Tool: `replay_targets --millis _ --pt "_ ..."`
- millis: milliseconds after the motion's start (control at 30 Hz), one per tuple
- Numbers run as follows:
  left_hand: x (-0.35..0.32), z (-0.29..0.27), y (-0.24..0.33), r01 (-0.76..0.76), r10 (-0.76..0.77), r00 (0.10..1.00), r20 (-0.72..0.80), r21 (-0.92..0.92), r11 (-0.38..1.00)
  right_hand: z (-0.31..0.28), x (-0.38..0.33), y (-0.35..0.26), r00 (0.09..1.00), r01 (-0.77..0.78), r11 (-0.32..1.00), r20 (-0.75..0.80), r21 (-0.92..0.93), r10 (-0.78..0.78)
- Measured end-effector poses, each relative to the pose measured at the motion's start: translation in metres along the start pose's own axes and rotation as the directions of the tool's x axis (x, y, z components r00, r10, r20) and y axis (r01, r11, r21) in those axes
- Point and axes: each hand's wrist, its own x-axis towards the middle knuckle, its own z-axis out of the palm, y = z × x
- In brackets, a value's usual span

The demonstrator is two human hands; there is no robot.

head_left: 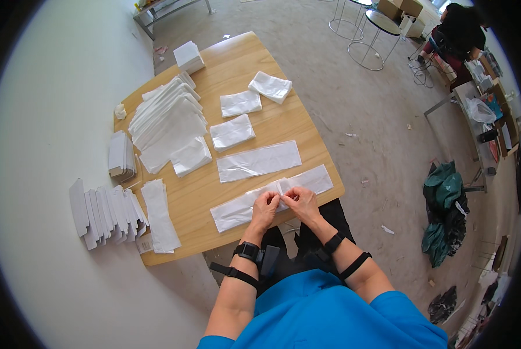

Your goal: The person is seen folding rectangular plastic sheets on a wooden table.

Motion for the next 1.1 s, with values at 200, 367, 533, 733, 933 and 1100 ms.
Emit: replay_targets --millis 200,367,533,733,933,1100 --pt "-0.001 0.000 0.001 0.027 -0.028 0.999 -0.017 -0.056 0.998 0.001 -0.001 -0.003 0.999 0.041 0.999 0.012 -0.030 -0.040" --pt "-0.003 0.002 0.006 0.030 -0.030 0.998 -0.052 -0.004 1.000 0.002 -0.001 0.001 1.000 0.013 1.000 0.010 0.015 -0.013" --pt "-0.004 0.000 0.008 0.044 -0.046 0.998 -0.043 -0.045 0.998 0.002 -0.001 0.009 0.993 -0.071 0.997 -0.101 -0.031 0.067" --pt "-0.005 -0.002 0.012 0.079 -0.080 0.997 -0.012 -0.058 0.995 0.007 0.007 -0.016 0.972 -0.027 0.981 -0.236 -0.191 -0.019" --pt "-0.005 -0.001 0.010 0.062 -0.064 0.998 -0.014 -0.092 0.994 0.000 0.015 -0.012 0.940 -0.003 0.954 -0.325 -0.301 -0.099" --pt "-0.003 -0.001 0.003 0.045 -0.050 0.998 -0.035 -0.111 0.993 0.011 0.001 -0.017 0.970 -0.235 0.908 0.032 0.348 0.239"
